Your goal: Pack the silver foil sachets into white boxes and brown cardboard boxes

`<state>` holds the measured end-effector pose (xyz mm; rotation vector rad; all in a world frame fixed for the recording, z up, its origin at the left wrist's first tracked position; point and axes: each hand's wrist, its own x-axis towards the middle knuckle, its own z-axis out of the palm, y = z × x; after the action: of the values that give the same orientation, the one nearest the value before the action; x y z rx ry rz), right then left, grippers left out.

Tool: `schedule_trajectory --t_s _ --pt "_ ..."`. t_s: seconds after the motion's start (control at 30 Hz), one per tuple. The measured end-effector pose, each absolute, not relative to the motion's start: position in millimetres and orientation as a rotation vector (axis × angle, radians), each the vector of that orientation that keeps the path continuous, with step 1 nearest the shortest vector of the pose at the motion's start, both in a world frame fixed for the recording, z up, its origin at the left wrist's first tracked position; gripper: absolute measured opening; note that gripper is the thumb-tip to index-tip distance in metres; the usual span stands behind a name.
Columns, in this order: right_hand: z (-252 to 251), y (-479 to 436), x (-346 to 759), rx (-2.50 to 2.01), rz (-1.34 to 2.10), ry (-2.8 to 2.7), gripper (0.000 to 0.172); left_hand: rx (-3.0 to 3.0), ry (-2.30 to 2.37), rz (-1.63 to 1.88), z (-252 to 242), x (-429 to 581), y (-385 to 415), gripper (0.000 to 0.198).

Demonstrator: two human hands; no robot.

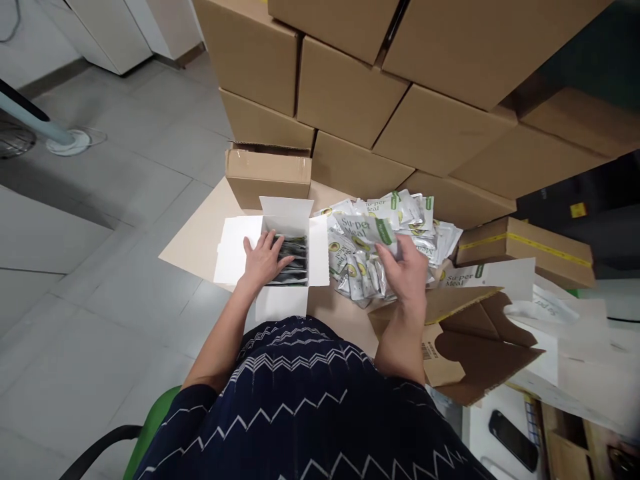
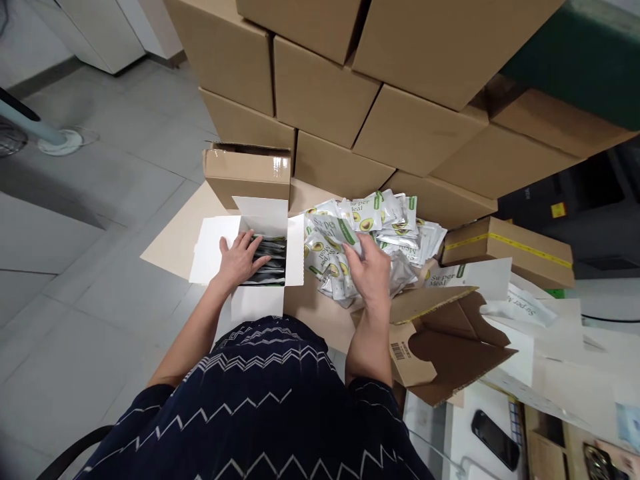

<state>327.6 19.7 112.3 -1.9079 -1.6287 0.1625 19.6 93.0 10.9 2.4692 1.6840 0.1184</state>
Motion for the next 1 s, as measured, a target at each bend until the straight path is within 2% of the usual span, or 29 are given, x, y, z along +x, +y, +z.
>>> schedule_trajectory --t_s 0.1,0.23,0.57,0.83,1.0 --pt "131.8 41.6 298.6 -1.562 0.155 -1.745 0.030 2.461 1.687 0.105 12.3 19.9 92.6 0.064" --pt "121.5 93.6 250.3 -1.369 0.275 -2.117 0.026 2.457 1.691 0.104 14.5 20.6 92.0 0.065" --pt "46.5 173.1 189.7 -1.562 0.492 -2.704 0.033 2.452 1.697 0.088 15.9 20.7 91.4 0.066" --pt "28.0 186.5 183.7 -1.671 0.490 -2.752 0.031 2.448 1.731 0.085 16.5 21.9 91.9 0.071" --pt "21.1 185.5 183.7 -1.632 0.563 -2.698 0.032 2.470 1.728 0.057 16.1 27.0 95.3 0.067"
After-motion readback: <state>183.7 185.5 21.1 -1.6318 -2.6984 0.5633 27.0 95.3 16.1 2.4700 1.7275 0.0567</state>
